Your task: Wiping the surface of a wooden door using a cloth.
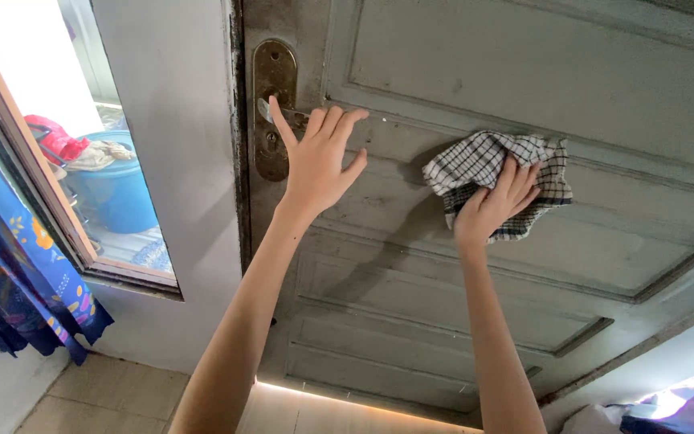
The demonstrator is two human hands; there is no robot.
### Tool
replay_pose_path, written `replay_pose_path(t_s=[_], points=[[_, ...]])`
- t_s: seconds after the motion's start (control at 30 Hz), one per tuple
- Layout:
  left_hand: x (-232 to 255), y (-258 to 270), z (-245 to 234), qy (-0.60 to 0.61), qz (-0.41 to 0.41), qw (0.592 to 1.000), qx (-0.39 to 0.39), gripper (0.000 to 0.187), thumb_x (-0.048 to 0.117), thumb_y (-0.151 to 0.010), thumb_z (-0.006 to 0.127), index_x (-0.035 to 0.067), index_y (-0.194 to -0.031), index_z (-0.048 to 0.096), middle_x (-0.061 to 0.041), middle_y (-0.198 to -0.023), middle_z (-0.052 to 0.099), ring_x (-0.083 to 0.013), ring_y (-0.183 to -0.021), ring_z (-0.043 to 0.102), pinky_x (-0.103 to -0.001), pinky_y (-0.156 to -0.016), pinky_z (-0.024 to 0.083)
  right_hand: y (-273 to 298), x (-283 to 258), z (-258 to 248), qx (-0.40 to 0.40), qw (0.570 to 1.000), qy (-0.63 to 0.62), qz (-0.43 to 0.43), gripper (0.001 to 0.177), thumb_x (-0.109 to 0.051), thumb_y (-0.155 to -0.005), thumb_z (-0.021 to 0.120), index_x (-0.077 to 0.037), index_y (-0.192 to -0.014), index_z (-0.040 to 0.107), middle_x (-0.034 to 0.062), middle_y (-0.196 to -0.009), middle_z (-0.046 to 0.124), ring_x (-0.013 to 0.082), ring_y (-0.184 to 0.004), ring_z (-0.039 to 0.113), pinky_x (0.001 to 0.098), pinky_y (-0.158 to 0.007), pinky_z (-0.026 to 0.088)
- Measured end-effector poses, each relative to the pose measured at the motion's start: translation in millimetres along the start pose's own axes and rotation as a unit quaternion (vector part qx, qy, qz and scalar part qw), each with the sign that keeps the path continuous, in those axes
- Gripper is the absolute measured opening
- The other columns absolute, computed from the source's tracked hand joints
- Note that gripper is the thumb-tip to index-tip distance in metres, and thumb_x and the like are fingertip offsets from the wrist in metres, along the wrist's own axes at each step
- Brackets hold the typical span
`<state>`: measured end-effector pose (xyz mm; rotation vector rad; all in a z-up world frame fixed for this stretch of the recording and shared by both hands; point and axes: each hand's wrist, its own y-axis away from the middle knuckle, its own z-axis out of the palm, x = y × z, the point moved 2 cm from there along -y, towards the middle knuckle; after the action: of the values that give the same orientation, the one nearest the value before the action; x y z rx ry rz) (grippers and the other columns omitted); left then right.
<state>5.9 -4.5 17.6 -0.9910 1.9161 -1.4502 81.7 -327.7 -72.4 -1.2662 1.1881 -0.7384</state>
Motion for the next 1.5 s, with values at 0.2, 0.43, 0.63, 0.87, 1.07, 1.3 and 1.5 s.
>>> replay_pose_path(t_s=[0.2,0.43,0.63,0.87,1.07,1.3,1.5], points=[[1,1,1,-0.011,0.002,1.0,0.022,0.039,0.021,-0.09,0.076,0.017,-0.128,0.063,0.003,-0.108,0.059,-0.0183,-0.114,0.057,-0.074,-0.122,-0.007,-2,-51,-4,-0.091,0.992,-0.046,-0.072,0.071,0.009,-0.09,0.048,-0.009,-0.159,0.041,0.0207,-0.17,0.028,0.0398,-0.161,0.016,0.0683,-0.126,0.009],[1,0,-1,-0.01,0.001,1.0,0.013,0.039,0.021,-0.09,0.076,0.016,-0.126,0.063,0.002,-0.106,0.058,-0.0187,-0.113,0.056,-0.074,-0.121,-0.008,-9,-20,-15,-0.173,0.982,-0.053,-0.059,0.073,0.008,-0.09,0.048,-0.015,-0.159,0.043,0.0168,-0.171,0.026,0.0399,-0.16,0.018,0.0714,-0.122,0.013],[1,0,-2,-0.016,-0.012,1.0,-0.01,0.038,0.022,-0.091,0.076,0.016,-0.126,0.064,0.003,-0.105,0.058,-0.0184,-0.111,0.056,-0.074,-0.122,-0.008,-2,13,-14,-0.048,0.999,0.01,0.003,0.068,0.005,-0.096,0.051,-0.004,-0.162,0.039,0.0225,-0.17,0.029,0.0409,-0.16,0.019,0.0646,-0.127,0.017],[-3,1,4,-0.012,0.002,1.0,-0.007,0.041,0.028,-0.091,0.077,0.017,-0.128,0.063,0.001,-0.11,0.059,-0.0213,-0.117,0.055,-0.074,-0.119,-0.01,2,-39,-15,-0.084,0.989,0.062,-0.101,0.064,0.004,-0.092,0.054,0.0,-0.155,0.043,0.0242,-0.164,0.035,0.0425,-0.157,0.023,0.0619,-0.128,0.017],[-6,-1,-2,0.028,0.003,0.998,-0.049,0.042,0.03,-0.092,0.075,0.018,-0.13,0.061,0.002,-0.11,0.061,-0.0212,-0.118,0.055,-0.074,-0.116,-0.013,-6,-27,-17,-0.128,0.98,0.081,-0.129,0.069,0.008,-0.088,0.056,-0.005,-0.155,0.046,0.02,-0.161,0.041,0.0376,-0.157,0.026,0.0631,-0.127,0.014],[-3,-9,-9,0.074,-0.027,0.995,-0.06,0.036,0.029,-0.097,0.072,0.022,-0.131,0.062,0.004,-0.086,0.055,-0.0166,-0.104,0.057,-0.073,-0.117,-0.013,-17,-11,-15,-0.021,0.995,0.085,-0.048,0.067,0.006,-0.091,0.057,-0.001,-0.157,0.044,0.0231,-0.162,0.041,0.0419,-0.158,0.025,0.0621,-0.13,0.011],[1,-11,-17,0.114,-0.035,0.992,-0.047,0.034,0.026,-0.097,0.072,0.023,-0.13,0.063,0.005,-0.084,0.052,-0.0143,-0.1,0.058,-0.071,-0.119,-0.014,-4,-45,5,-0.018,0.991,0.032,-0.129,0.071,0.006,-0.085,0.053,-0.001,-0.155,0.043,0.0238,-0.158,0.04,0.0431,-0.155,0.025,0.0643,-0.129,0.009]])
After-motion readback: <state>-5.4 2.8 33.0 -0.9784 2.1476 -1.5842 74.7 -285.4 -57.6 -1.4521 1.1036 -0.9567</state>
